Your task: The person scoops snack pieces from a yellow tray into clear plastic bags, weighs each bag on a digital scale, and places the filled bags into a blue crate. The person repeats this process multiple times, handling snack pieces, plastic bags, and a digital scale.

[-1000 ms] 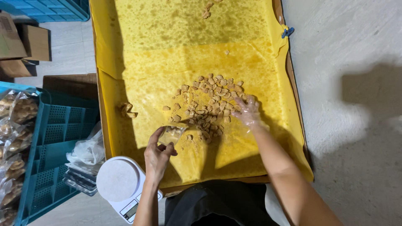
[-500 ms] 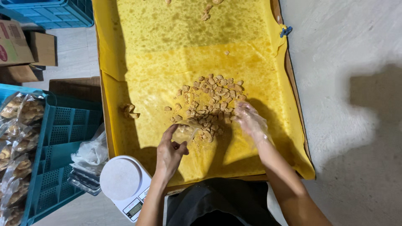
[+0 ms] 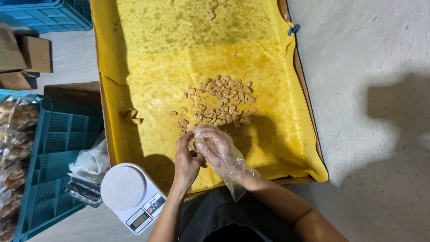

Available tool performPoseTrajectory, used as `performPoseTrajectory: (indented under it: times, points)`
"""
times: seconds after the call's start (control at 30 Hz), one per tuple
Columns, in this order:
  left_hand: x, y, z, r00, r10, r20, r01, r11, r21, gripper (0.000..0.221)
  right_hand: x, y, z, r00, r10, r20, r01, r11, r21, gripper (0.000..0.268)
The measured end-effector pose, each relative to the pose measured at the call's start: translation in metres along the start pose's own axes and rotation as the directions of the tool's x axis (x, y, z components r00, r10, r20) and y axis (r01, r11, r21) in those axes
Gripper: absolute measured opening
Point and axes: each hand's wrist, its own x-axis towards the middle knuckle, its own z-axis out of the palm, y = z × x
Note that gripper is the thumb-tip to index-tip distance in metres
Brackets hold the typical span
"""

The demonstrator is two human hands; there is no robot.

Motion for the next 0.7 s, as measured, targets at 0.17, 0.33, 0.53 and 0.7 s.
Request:
performPoseTrajectory:
  times: [0.17,0.33,0.53,0.7]
  points:
    - [-0.005,0.001,-0.020,0.999,-0.017,-0.048,0.017,1.000,-0.002,0.065,0.000,0.046,-0.008,0.972,0.230,-0.056,-0.155,0.797,0.584,0.035]
    - [-0.016,-0.004,-0.056,0.973,-0.185,-0.139,0.190,0.981,0.026,0.065,0.027,0.133,-0.077,0.880,0.441,0.173,-0.387,0.880,-0.274,0.066]
    - [-0.017,-0.021,-0.075,0.960,-0.173,-0.219,0.191,0.980,0.063,0.068,0.034,0.171,-0.050,0.362,0.901,0.238,-0.308,0.357,-0.882,0.097]
    - [-0.013,-0.018,-0.080,0.961,-0.174,-0.212,0.190,0.980,0.057,0.067,0.006,0.228,-0.036,0.570,0.760,0.312,-0.147,0.468,-0.871,0.071]
